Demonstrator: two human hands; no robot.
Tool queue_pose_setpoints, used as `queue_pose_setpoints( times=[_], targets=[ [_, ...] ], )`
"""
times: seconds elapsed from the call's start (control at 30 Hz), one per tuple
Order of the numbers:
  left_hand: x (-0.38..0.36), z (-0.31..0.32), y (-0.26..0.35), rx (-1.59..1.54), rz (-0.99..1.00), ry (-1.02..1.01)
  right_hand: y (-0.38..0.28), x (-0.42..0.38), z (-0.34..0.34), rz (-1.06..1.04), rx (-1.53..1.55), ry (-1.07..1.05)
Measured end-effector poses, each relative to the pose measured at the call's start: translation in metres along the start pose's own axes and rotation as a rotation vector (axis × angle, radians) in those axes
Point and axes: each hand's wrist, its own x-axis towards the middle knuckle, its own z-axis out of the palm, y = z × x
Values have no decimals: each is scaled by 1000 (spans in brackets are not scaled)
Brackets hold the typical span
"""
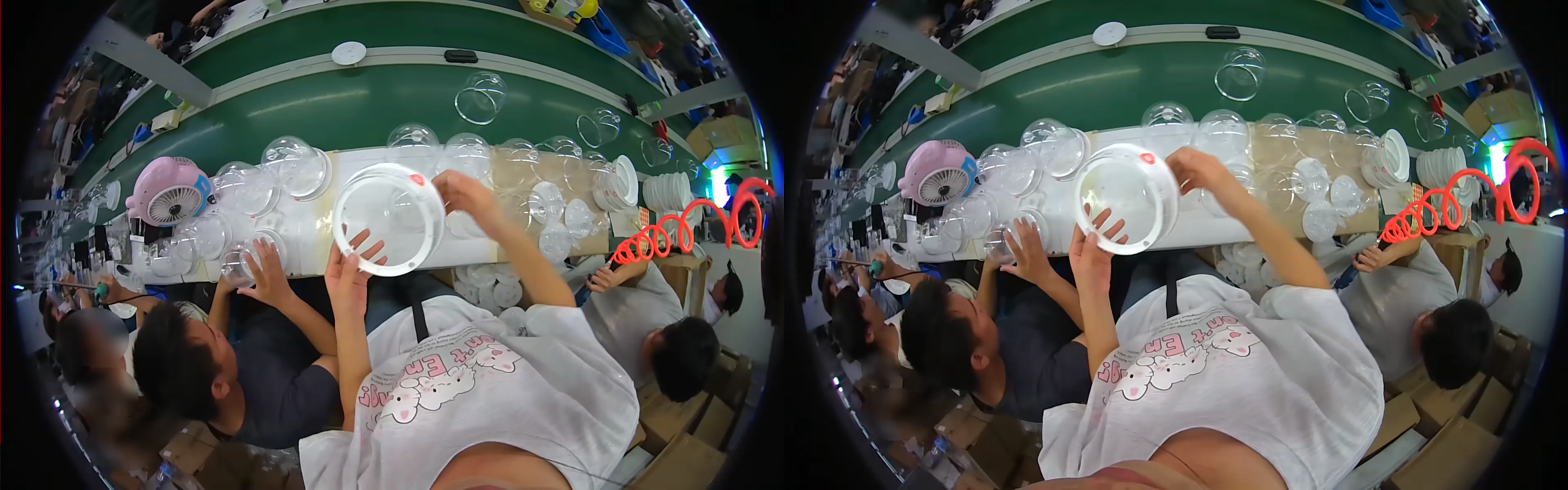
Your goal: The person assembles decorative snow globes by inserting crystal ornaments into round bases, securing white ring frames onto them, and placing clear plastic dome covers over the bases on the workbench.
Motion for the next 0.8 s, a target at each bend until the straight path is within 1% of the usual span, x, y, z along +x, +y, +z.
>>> queue_pose_setpoints(
  times=[0.07,0.13,0.2,0.27,0.37,0.47,0.53,0.6,0.7,0.8],
  targets=[
    [-5,-17,2,-10,19,70,-10,19,-29,-117,-292,87],
    [-11,-43,1,28,30,157,-24,52,-71,-455,-981,474],
    [-19,-68,-3,29,19,252,-28,88,-126,-409,-1334,735],
    [-26,-91,-10,32,4,335,-26,104,-174,-348,-1229,758],
    [-39,-113,-19,70,-42,448,-22,72,-215,-188,-1211,1062],
    [-47,-134,-32,62,-90,506,7,0,-278,111,-1345,1043],
    [-49,-143,-43,45,-113,534,43,-45,-322,444,-1474,883],
    [-44,-152,-54,57,-144,535,54,-75,-309,620,-1153,651],
    [-29,-170,-72,96,-193,546,105,-92,-292,420,-1472,725],
    [-13,-170,-81,184,-203,527,119,-84,-285,518,-1526,739]
  ],
)
